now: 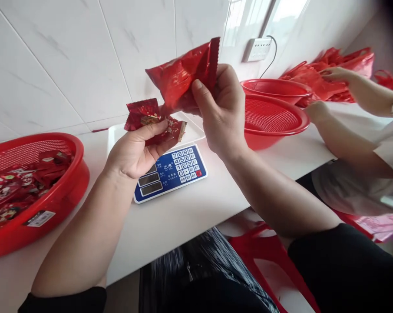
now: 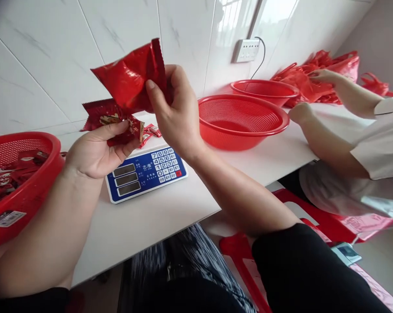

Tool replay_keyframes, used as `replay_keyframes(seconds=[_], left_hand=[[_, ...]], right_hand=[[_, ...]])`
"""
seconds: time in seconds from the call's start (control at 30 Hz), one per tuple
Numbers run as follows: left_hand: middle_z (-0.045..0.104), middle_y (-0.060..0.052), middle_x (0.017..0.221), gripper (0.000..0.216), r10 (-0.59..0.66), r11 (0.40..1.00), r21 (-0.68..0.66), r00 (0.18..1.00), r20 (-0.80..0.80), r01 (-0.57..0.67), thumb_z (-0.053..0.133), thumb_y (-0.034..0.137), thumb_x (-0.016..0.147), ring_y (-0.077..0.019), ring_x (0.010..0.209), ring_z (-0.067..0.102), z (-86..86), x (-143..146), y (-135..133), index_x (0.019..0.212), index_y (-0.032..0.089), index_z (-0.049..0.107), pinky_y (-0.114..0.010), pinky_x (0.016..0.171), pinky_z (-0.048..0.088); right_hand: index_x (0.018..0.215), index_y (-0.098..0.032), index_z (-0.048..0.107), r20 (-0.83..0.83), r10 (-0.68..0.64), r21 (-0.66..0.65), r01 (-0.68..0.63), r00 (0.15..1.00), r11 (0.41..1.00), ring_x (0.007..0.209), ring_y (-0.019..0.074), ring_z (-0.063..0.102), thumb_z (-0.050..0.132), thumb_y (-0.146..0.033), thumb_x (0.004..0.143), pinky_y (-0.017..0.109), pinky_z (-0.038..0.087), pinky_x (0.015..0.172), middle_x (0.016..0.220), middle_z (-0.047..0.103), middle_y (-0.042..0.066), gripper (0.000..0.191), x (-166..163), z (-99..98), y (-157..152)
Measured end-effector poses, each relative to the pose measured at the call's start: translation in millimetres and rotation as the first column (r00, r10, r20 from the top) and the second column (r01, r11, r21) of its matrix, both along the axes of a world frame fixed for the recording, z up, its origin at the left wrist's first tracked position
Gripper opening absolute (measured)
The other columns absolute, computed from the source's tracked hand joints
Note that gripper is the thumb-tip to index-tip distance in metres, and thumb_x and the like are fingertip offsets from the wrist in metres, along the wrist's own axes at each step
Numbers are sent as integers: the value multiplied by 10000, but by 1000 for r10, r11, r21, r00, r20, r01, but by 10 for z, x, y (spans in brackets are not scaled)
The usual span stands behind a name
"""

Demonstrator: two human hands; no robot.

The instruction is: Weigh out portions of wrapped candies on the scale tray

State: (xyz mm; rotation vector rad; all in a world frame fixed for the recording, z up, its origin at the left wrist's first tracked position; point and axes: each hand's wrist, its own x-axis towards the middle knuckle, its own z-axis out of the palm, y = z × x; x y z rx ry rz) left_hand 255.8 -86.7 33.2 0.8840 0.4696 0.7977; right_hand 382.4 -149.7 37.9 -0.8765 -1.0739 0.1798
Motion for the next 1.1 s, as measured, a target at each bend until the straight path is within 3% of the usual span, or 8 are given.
replay_keyframes(seconds=[0.13,0.3,0.47,0.6,0.73,0.83,0.97,1.1], left_hand=[[673,-64,801,187,-12,999,43,1000,14,12,650,-3,713,-221,833,679,-43,-31,35,877,88,650,-310,722,566],[674,-58,767,264,59,943,333,982,-179,4,753,0,579,-185,689,654,-224,-81,269,791,135,670,-262,613,510],[615,-6,710,220,467,647,752,847,-255,-130,710,-3,607,-136,730,553,-388,-102,547,661,205,667,-181,631,415],[596,4,722,213,650,466,868,732,-205,-171,717,24,596,-133,698,507,-352,-197,670,656,218,656,-176,621,374],[589,19,658,122,626,537,830,731,-271,-152,736,169,630,-136,620,490,-225,-298,671,697,218,646,-196,542,368],[588,20,646,126,595,575,800,760,-263,-173,750,231,626,-129,605,486,-155,-327,637,692,209,645,-194,517,370],[591,10,669,97,600,528,842,751,-275,-113,697,273,687,-125,627,498,-133,-342,624,712,202,636,-189,532,387],[594,9,717,135,587,516,857,732,-345,-9,643,329,728,-133,666,514,-148,-381,665,771,203,625,-206,563,405]], right_hand=[[858,-240,461,-40,12,-25,-13,999,1000,873,129,631,504,-238,830,267,527,694,804,567,-61,51,18,36,-86],[774,-240,445,-24,9,-91,-11,1000,996,795,155,601,443,-279,782,305,523,665,743,513,-14,40,164,53,-52],[725,-241,400,-29,41,-129,-44,999,991,706,151,551,378,-200,704,326,490,646,688,463,-11,52,126,-22,17],[745,-237,438,-101,60,-156,-75,993,985,638,139,515,388,-171,665,298,448,595,676,467,-14,116,98,-86,53],[757,-220,511,-64,51,-287,-67,997,955,512,118,431,374,-187,631,256,364,480,603,443,-21,189,164,-95,95],[704,-192,543,123,160,-523,-73,979,849,521,118,448,357,-173,625,260,368,497,620,502,-4,204,206,-87,208],[684,-181,561,422,414,-744,47,807,666,603,127,501,331,-126,675,266,400,585,694,577,16,236,184,-107,522],[562,-186,536,478,557,-812,101,679,575,574,129,493,397,-100,656,259,376,571,624,581,7,188,108,-113,855]])
